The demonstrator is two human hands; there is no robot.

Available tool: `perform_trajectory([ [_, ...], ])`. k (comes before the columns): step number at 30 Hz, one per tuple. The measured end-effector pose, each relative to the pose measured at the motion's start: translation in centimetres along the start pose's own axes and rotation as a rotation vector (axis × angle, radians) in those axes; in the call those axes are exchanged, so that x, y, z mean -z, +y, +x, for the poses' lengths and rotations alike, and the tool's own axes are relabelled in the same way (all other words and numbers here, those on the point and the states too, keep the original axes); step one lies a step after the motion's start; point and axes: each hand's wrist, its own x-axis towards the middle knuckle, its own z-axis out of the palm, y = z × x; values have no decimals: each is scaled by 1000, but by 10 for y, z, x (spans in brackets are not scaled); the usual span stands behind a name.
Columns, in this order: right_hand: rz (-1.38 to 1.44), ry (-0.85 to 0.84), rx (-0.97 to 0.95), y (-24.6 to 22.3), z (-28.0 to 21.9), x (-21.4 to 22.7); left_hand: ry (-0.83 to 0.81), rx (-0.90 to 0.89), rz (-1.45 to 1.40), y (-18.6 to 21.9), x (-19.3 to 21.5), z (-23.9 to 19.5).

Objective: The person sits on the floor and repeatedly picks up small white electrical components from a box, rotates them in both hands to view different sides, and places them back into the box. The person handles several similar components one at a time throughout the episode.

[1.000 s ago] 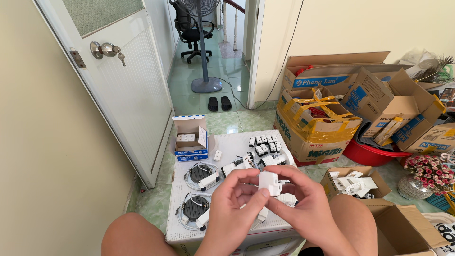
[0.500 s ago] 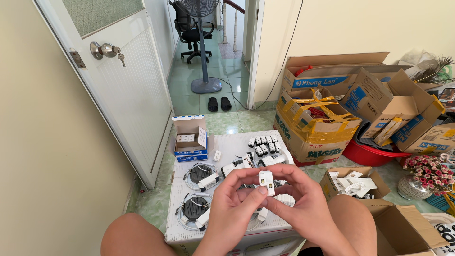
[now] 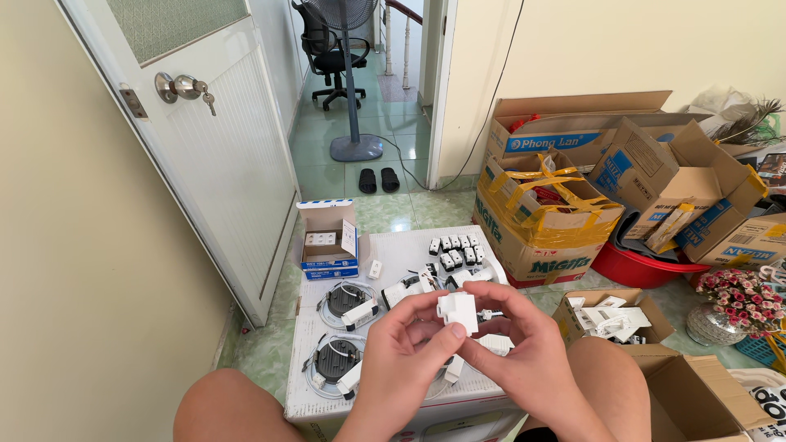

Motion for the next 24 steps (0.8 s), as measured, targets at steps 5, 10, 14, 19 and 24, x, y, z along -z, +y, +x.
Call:
perform_trajectory([
  [5, 61, -20, -32, -1, 0, -1, -24, 53, -93, 5, 0, -1],
  [10, 102, -49, 7, 1, 0, 0, 30, 165, -162, 4, -1, 0],
  [14, 85, -44, -6, -2, 1, -3, 48, 179, -146, 2, 2, 2],
  [19, 60, -46, 34, -7, 8, -12, 80, 236, -189, 3, 5, 7],
  [24, 48, -50, 60, 15, 21, -27, 59, 232, -248, -5, 16, 24],
])
